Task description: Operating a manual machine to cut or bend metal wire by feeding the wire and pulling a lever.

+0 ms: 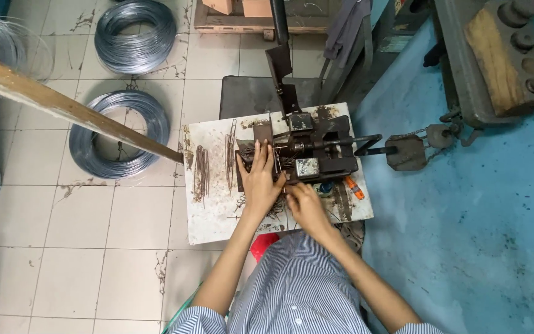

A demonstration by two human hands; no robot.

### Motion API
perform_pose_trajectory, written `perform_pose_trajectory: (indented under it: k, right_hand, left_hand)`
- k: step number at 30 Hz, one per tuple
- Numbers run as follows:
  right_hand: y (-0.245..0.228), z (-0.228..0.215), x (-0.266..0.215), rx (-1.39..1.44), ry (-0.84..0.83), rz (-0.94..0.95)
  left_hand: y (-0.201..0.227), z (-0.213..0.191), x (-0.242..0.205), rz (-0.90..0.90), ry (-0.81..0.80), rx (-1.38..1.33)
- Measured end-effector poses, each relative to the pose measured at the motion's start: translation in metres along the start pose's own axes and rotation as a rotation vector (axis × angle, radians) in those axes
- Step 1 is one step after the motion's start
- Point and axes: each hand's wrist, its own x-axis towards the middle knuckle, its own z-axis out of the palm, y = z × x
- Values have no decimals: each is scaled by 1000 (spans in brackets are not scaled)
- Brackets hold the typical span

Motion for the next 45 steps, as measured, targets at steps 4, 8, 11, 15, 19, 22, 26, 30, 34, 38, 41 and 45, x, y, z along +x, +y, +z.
perform_pose_trajectory:
  k: [4, 8, 11, 15, 19, 22, 26, 30, 34, 38, 41, 45]
  right_hand:
    - [-4, -55, 17, 71, 241, 35]
    - [33, -102, 49, 257, 715, 223]
    - [172, -72, 74, 233, 900, 446]
    - [152, -66, 96, 427, 766, 525]
    - [153, -56, 110, 258, 764, 563]
    - [151, -58, 104, 124, 684, 607]
    - [153, -59, 110, 112, 700, 644]
    - [160, -55, 111, 174, 748, 660]
    - [153, -58, 106, 158, 723, 672]
    - [147, -62, 107, 151, 727, 618]
    - [147, -64, 109, 131, 724, 589]
    - [149, -64, 106, 87, 724, 589]
  left_hand:
    - [-18, 19, -3, 19, -3, 54]
    - [-25, 23, -1, 86, -47, 230]
    - [-26, 24, 1, 100, -97, 324]
    - [-23, 22, 4, 146, -41, 409]
    - [-25, 24, 8, 158, -25, 424]
    - [-24, 26, 7, 154, -33, 421]
    - [-19, 22, 10, 155, -28, 446]
    - [-16, 19, 11, 169, -49, 449]
    - [-16, 22, 12, 166, -96, 462]
    - [-15, 17, 12, 157, -113, 426]
    - [-16, 16, 14, 158, -107, 409]
    - [-20, 19, 14, 163, -118, 359]
